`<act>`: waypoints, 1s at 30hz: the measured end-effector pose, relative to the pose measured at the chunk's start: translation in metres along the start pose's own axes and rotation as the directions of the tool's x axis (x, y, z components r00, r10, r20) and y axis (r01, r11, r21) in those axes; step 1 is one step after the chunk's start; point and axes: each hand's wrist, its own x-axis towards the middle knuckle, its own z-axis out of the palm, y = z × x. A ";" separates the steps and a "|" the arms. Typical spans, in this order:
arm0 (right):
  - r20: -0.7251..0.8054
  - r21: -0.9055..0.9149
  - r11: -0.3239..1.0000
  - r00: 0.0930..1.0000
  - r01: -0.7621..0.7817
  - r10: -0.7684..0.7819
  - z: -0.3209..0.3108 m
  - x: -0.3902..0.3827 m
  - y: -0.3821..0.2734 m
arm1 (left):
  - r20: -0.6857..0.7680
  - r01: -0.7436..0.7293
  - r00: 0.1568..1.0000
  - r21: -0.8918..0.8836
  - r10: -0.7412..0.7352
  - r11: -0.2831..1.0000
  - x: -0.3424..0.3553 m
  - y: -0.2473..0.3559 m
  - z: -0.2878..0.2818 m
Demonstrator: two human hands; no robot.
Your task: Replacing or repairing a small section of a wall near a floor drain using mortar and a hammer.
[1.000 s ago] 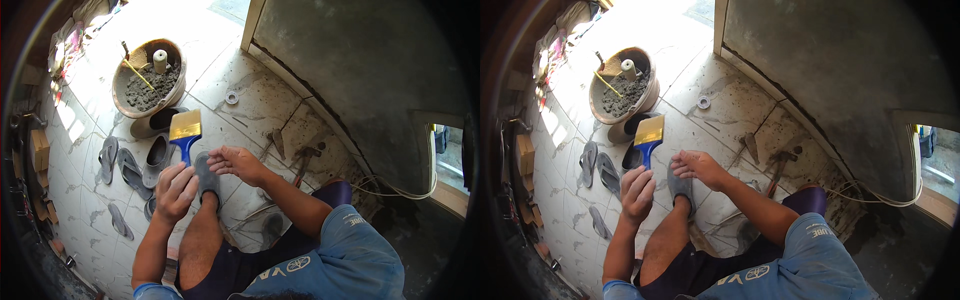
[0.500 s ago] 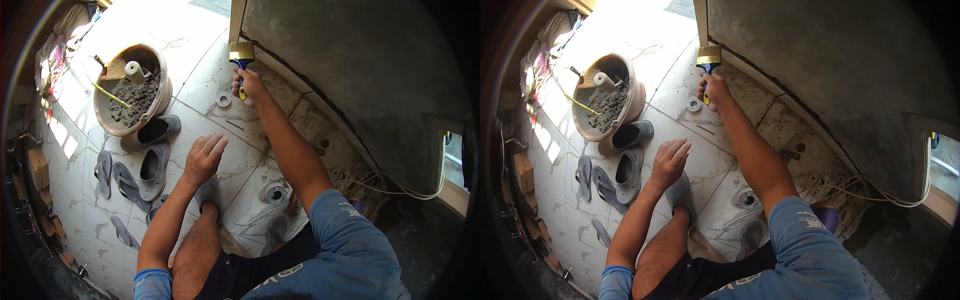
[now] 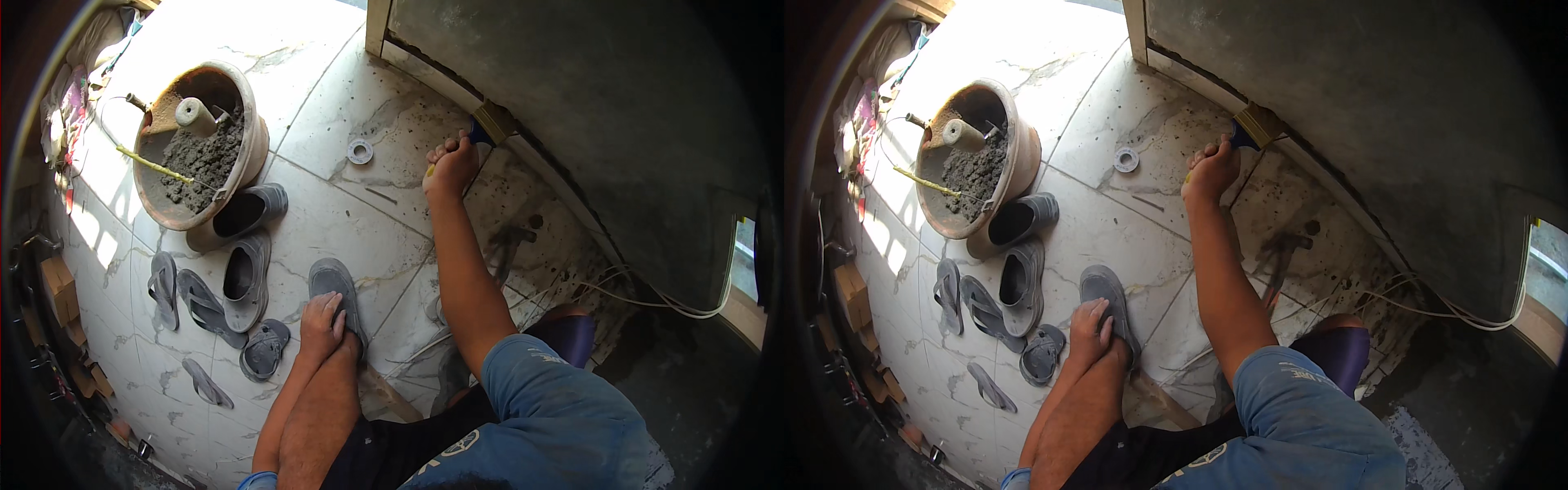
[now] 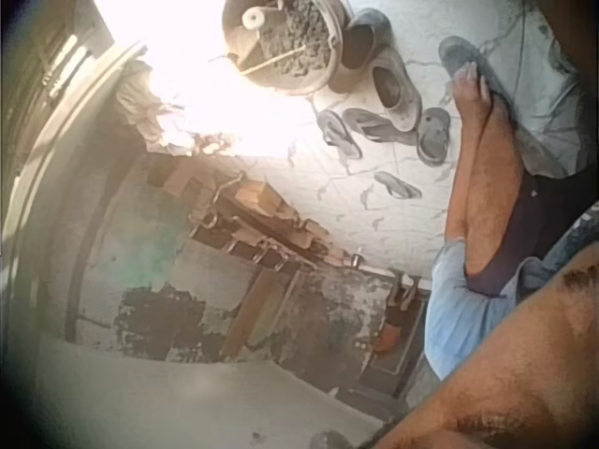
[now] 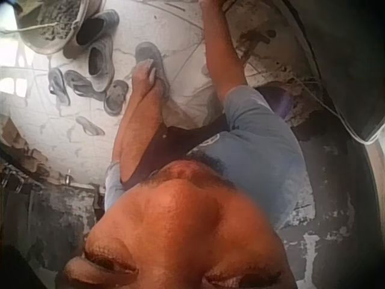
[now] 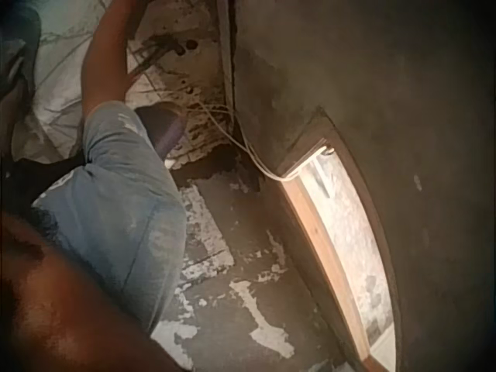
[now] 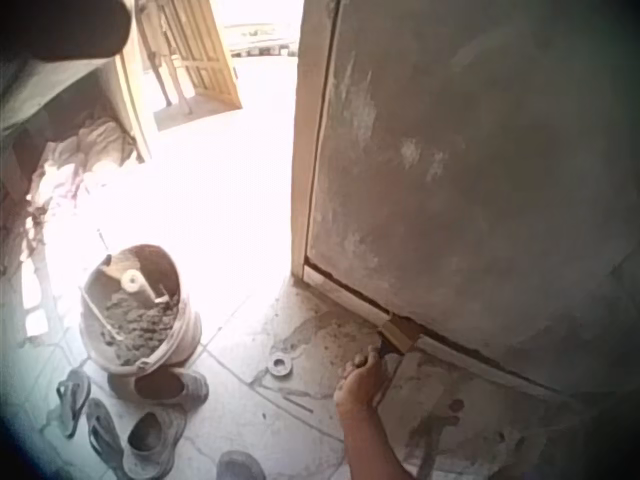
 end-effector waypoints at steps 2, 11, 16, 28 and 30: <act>0.015 0.053 0.998 1.000 -0.022 0.021 0.042 -0.009 0.024 | 0.047 -0.017 0.999 0.040 0.015 0.999 0.001 -0.001 0.001; 0.398 -0.219 0.968 0.895 -0.122 0.202 0.095 -0.001 0.085 | 0.050 0.011 0.999 0.082 -0.015 0.997 0.004 0.001 0.006; 0.324 -0.285 0.957 0.935 -0.050 0.145 -0.034 0.022 -0.023 | 0.083 -0.014 0.997 0.130 0.003 0.991 0.006 -0.002 0.012; -0.355 0.024 0.990 0.927 0.137 -0.120 -0.117 0.022 -0.085 | 0.084 -0.024 0.996 0.171 0.009 0.985 0.005 -0.006 0.018; -0.415 0.192 0.977 0.910 0.091 -0.003 -0.095 0.024 -0.087 | 0.084 -0.026 0.996 0.164 0.012 0.986 0.005 -0.006 0.020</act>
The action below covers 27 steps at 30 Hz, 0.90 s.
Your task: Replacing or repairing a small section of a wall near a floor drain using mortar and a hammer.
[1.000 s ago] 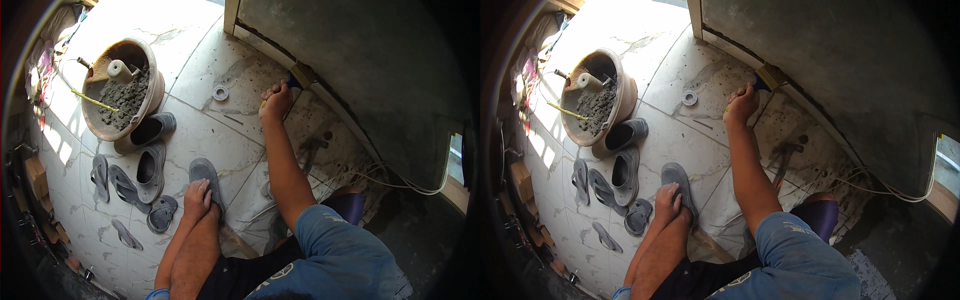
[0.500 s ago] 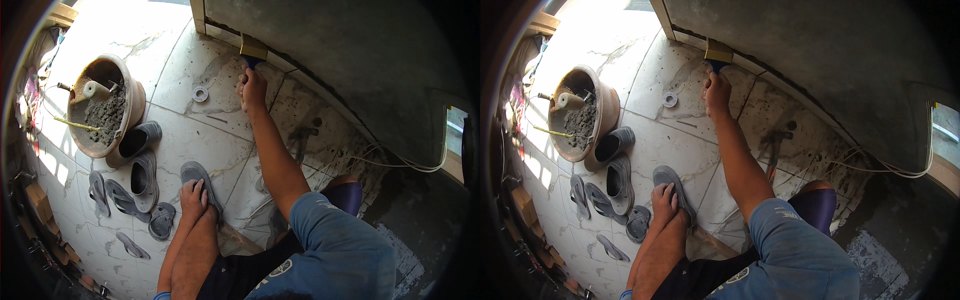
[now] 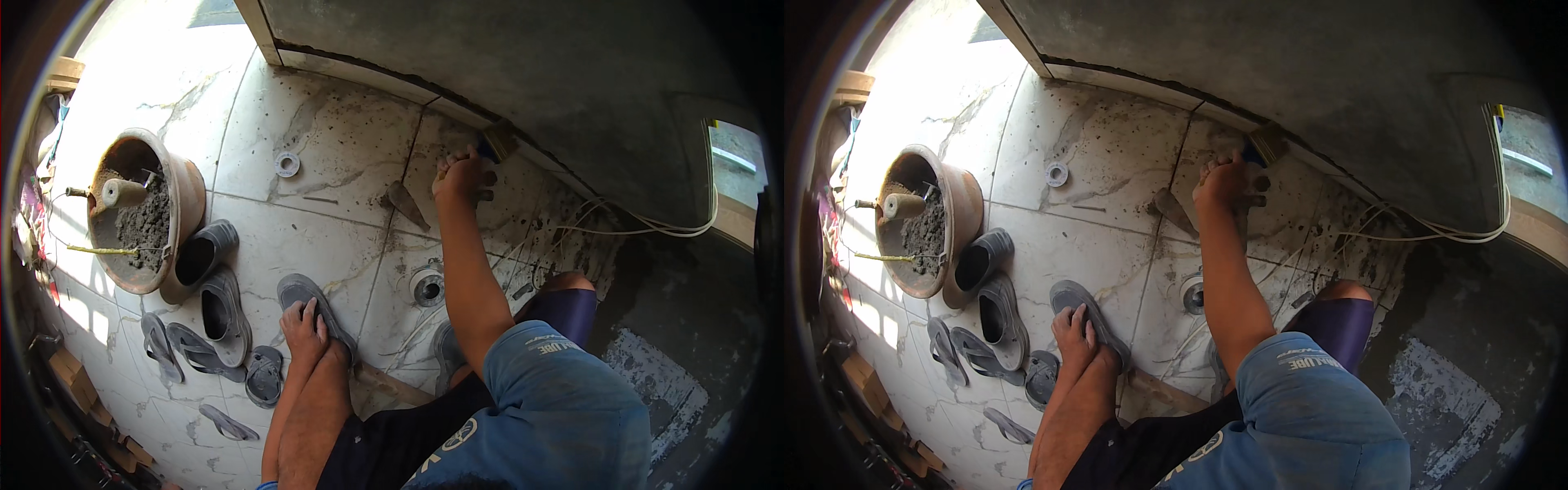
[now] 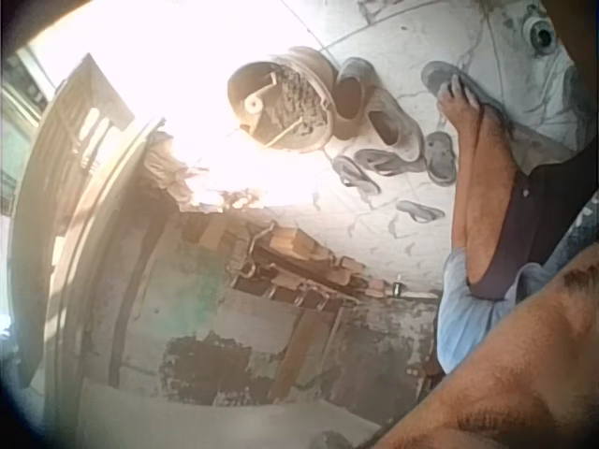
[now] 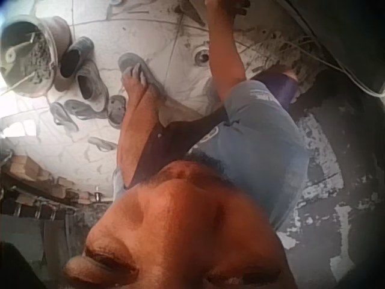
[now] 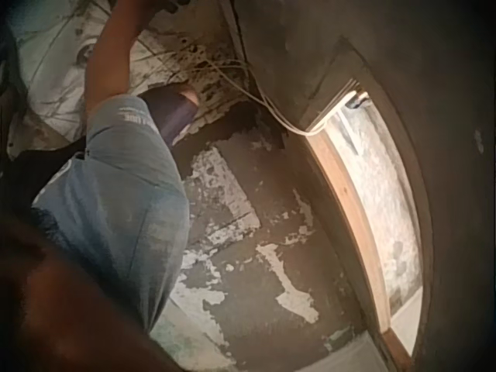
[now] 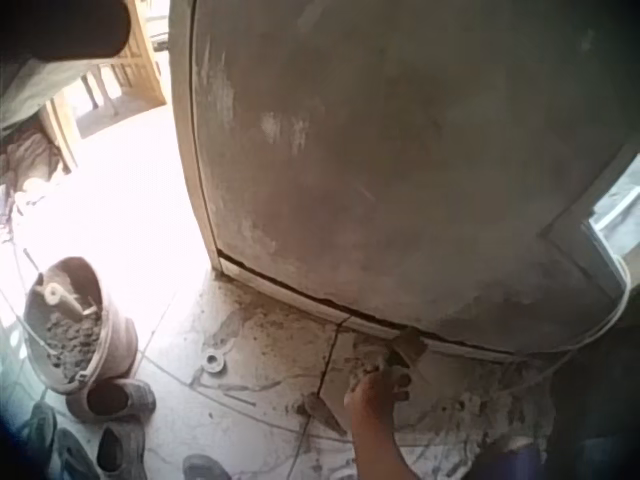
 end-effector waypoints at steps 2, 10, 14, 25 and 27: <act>0.200 -0.090 0.996 0.979 -0.019 0.036 0.021 -0.015 0.024 | 0.004 -0.006 1.000 0.021 0.006 1.000 0.001 0.000 0.002; 0.569 -0.514 0.858 0.751 0.005 0.337 0.015 -0.013 0.028 | 0.045 -0.097 0.995 0.086 0.094 0.991 0.000 -0.006 0.007; 0.417 -0.475 0.879 0.892 0.052 0.173 -0.043 0.024 -0.058 | 0.087 -0.240 0.969 0.096 0.232 0.966 0.008 -0.009 0.008; 0.241 -0.199 0.965 0.963 0.171 -0.121 -0.002 -0.007 0.017 | 0.381 -0.484 0.803 -0.029 0.458 0.874 0.037 -0.018 0.004; 0.422 -0.256 0.925 0.893 0.281 -0.154 0.041 -0.032 0.074 | 0.423 -0.529 0.735 -0.132 0.531 0.838 0.042 -0.021 0.003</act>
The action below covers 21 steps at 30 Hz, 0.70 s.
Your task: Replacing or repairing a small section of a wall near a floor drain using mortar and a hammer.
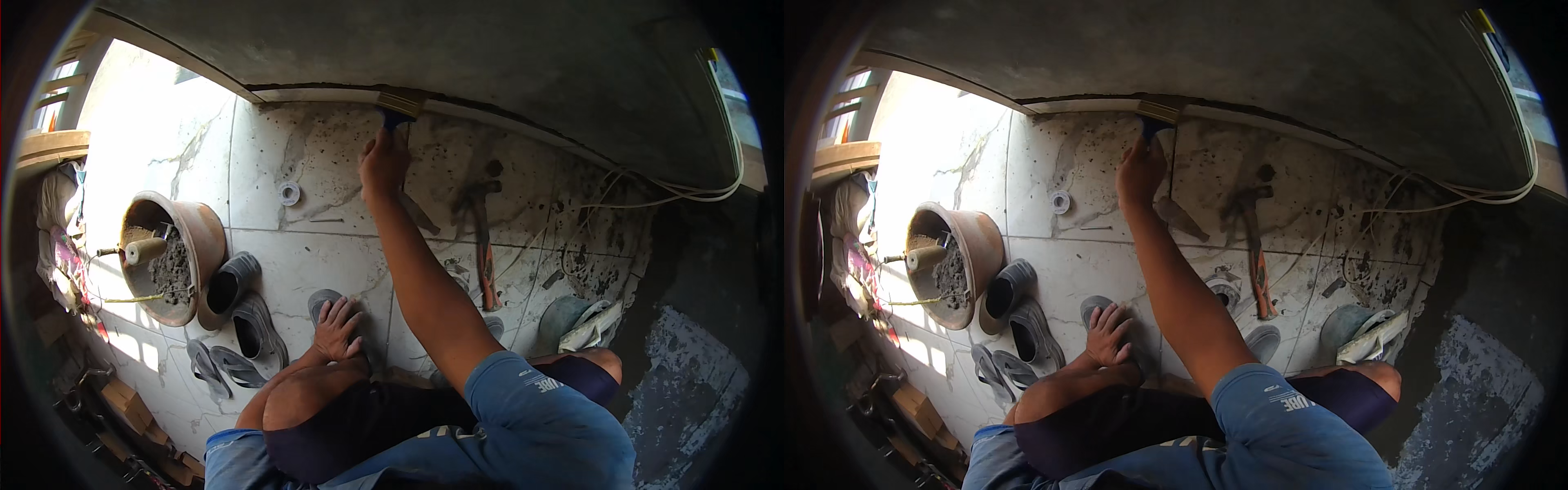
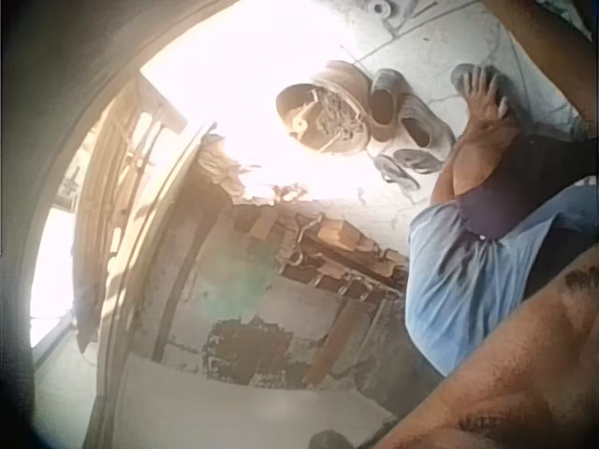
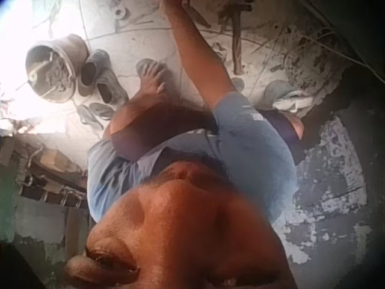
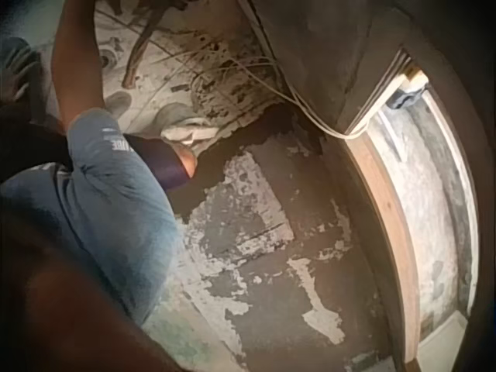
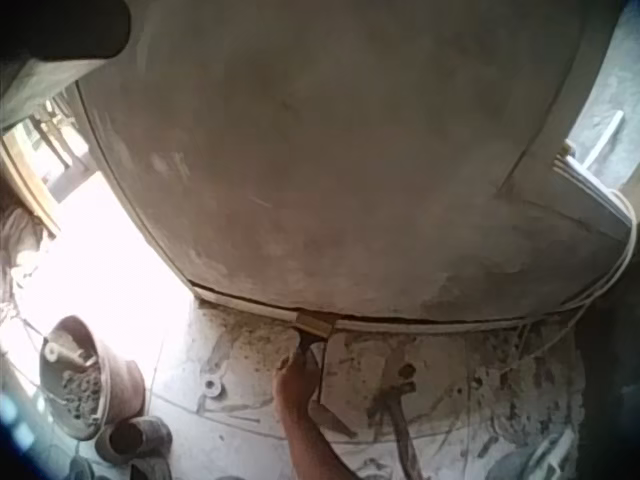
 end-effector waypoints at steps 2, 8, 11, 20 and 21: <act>0.150 -0.087 0.995 0.987 -0.049 0.062 0.054 -0.012 0.029 | 0.006 -0.041 0.999 0.017 0.041 0.999 0.000 -0.003 -0.001; 0.243 -0.183 0.966 0.944 -0.182 0.224 -0.014 -0.010 -0.015 | -0.017 -0.055 0.998 0.035 0.056 0.998 -0.006 -0.013 0.011; -0.081 0.023 0.972 0.969 -0.232 0.233 -0.081 0.005 -0.057 | -0.074 -0.074 0.994 0.023 0.076 0.997 -0.009 -0.018 0.019; 0.037 0.050 0.982 0.983 -0.180 0.178 0.130 -0.039 0.042 | -0.213 -0.149 0.969 -0.090 0.127 0.985 -0.011 -0.026 0.020; 0.082 0.027 0.972 0.969 -0.235 0.232 0.150 -0.043 0.049 | -0.245 -0.151 0.961 -0.074 0.129 0.986 -0.012 -0.026 0.019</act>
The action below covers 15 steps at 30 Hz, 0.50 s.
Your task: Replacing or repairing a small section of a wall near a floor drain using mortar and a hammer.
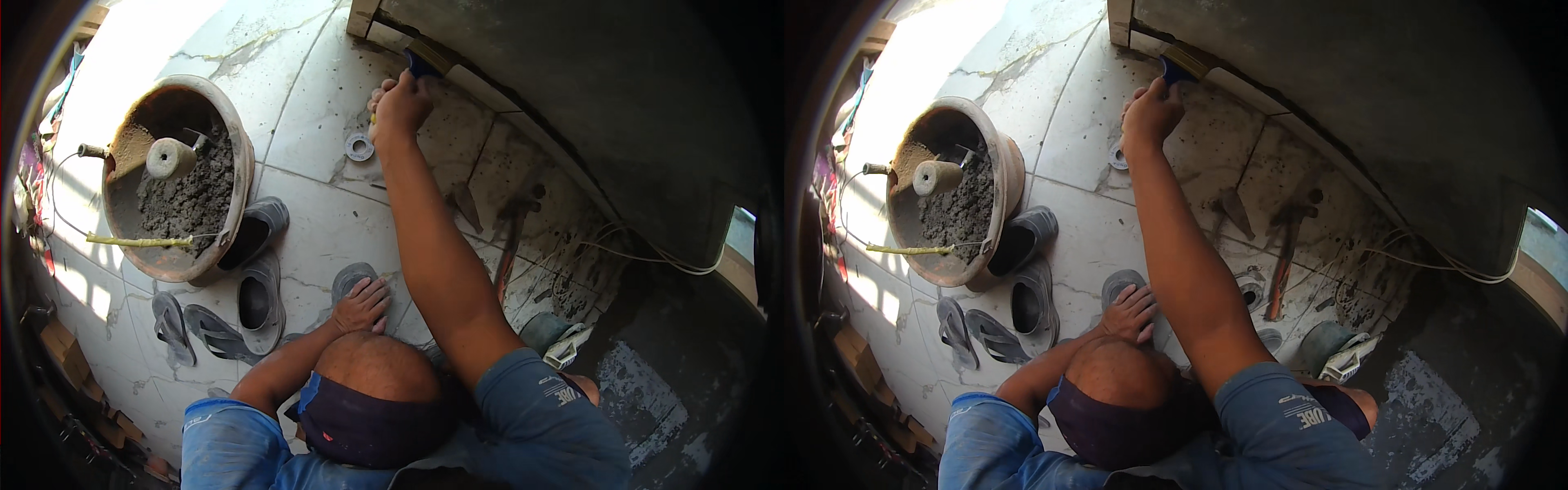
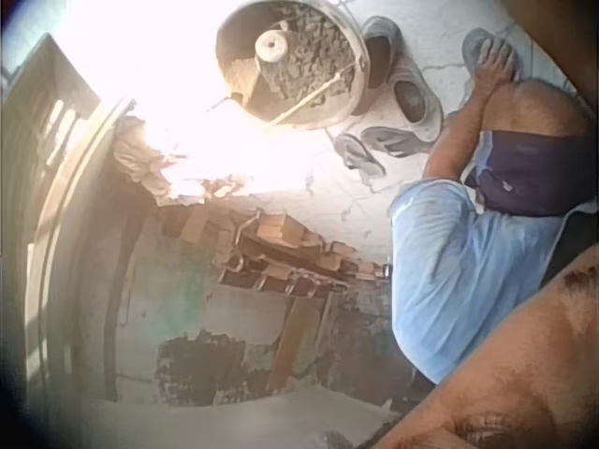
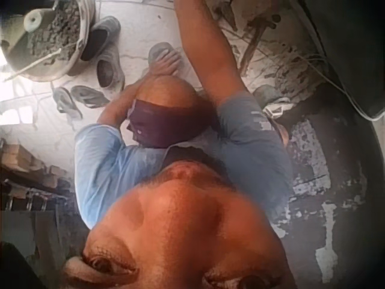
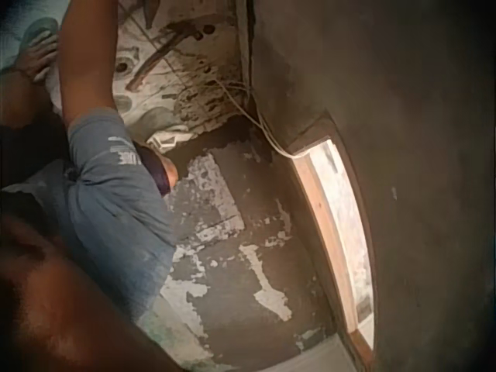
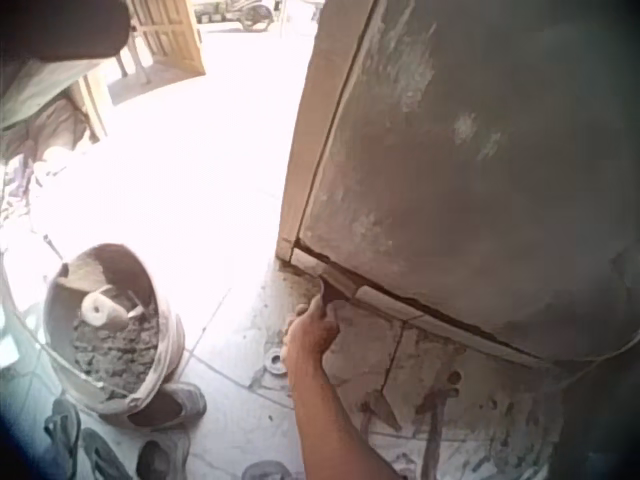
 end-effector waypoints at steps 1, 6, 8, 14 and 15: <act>-0.003 -0.001 0.999 0.999 0.045 -0.045 0.010 -0.003 0.005 | -0.022 -0.009 1.000 -0.010 0.009 1.000 -0.001 0.000 -0.001; 0.059 -0.206 0.978 0.998 0.026 -0.014 0.008 -0.022 0.012 | -0.063 -0.030 0.998 -0.010 0.030 0.999 0.001 -0.002 -0.002; 0.151 -0.544 0.838 0.980 -0.028 0.131 0.009 -0.025 0.013 | -0.015 -0.020 1.000 -0.053 0.019 0.998 0.001 -0.002 -0.002; 0.231 -0.380 0.924 0.972 0.047 0.045 -0.007 -0.006 -0.010 | -0.002 0.004 1.000 -0.037 -0.004 0.999 0.003 0.002 -0.004; 0.241 -0.385 0.923 0.968 0.025 0.075 -0.019 -0.004 -0.013 | -0.008 0.000 1.000 -0.022 0.000 1.000 0.003 0.003 -0.004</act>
